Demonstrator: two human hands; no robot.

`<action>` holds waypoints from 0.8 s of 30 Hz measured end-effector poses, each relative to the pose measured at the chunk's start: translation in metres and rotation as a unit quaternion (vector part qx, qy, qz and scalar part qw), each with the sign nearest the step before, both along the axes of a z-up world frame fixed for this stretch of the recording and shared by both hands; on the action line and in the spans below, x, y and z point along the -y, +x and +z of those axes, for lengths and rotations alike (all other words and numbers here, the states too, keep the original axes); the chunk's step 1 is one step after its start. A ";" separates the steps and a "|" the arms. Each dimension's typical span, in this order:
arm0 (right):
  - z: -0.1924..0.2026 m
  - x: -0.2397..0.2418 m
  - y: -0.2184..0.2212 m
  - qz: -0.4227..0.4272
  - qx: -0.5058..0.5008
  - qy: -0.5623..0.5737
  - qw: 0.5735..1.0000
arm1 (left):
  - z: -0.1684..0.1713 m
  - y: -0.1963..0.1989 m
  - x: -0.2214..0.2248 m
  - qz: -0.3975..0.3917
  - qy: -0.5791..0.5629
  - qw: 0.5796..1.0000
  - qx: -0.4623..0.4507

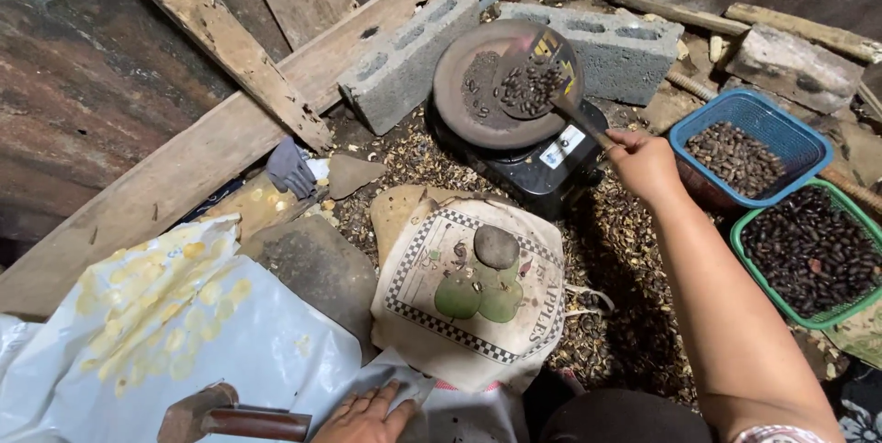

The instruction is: Roast nuts in a pan and crack them open using a stone or hammer on the floor.

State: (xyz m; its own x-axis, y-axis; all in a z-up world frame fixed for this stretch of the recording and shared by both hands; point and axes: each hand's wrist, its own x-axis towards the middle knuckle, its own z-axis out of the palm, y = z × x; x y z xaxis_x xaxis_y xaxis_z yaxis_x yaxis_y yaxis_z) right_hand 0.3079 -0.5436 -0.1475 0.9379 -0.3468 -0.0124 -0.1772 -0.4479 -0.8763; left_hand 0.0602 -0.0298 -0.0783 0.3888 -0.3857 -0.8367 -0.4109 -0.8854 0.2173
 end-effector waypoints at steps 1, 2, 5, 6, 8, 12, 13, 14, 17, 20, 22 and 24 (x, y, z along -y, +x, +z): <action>0.001 0.003 -0.001 0.007 0.002 -0.064 0.998 | -0.006 -0.002 -0.003 0.000 0.002 1.000 -0.002; -0.007 0.008 0.002 0.006 0.003 -0.064 0.998 | -0.012 -0.004 -0.005 -0.001 0.001 1.000 -0.001; -0.015 0.008 0.007 0.074 0.103 -0.098 0.987 | -0.027 -0.009 -0.011 -0.005 -0.011 0.999 0.045; -0.006 0.001 0.005 0.047 0.010 -0.039 0.998 | -0.029 -0.010 -0.013 -0.007 -0.017 0.998 0.058; 0.007 -0.012 0.005 0.021 -0.083 0.022 0.996 | -0.033 -0.008 -0.015 -0.010 -0.021 0.997 0.074; 0.015 -0.034 0.009 0.030 -0.165 0.131 0.977 | -0.034 -0.004 -0.013 -0.016 -0.013 0.999 0.036; 0.014 -0.038 0.010 0.036 -0.184 0.148 0.971 | -0.034 -0.003 -0.012 -0.016 -0.007 1.000 0.025; 0.008 -0.040 0.011 0.035 -0.184 0.148 0.971 | -0.035 -0.003 -0.012 -0.017 -0.007 1.000 0.025; -0.003 -0.045 0.015 0.034 -0.159 0.232 0.959 | -0.036 0.000 -0.012 -0.021 0.006 1.000 0.020; -0.001 -0.044 0.014 0.020 -0.166 0.254 0.953 | -0.036 0.002 -0.015 -0.018 0.007 1.000 0.016; 0.006 -0.041 0.015 0.038 -0.169 0.195 0.965 | -0.038 0.007 -0.016 -0.008 0.009 1.000 0.001; 0.003 -0.046 0.015 0.032 -0.169 0.199 0.965 | -0.036 0.007 -0.015 -0.012 0.014 1.000 -0.011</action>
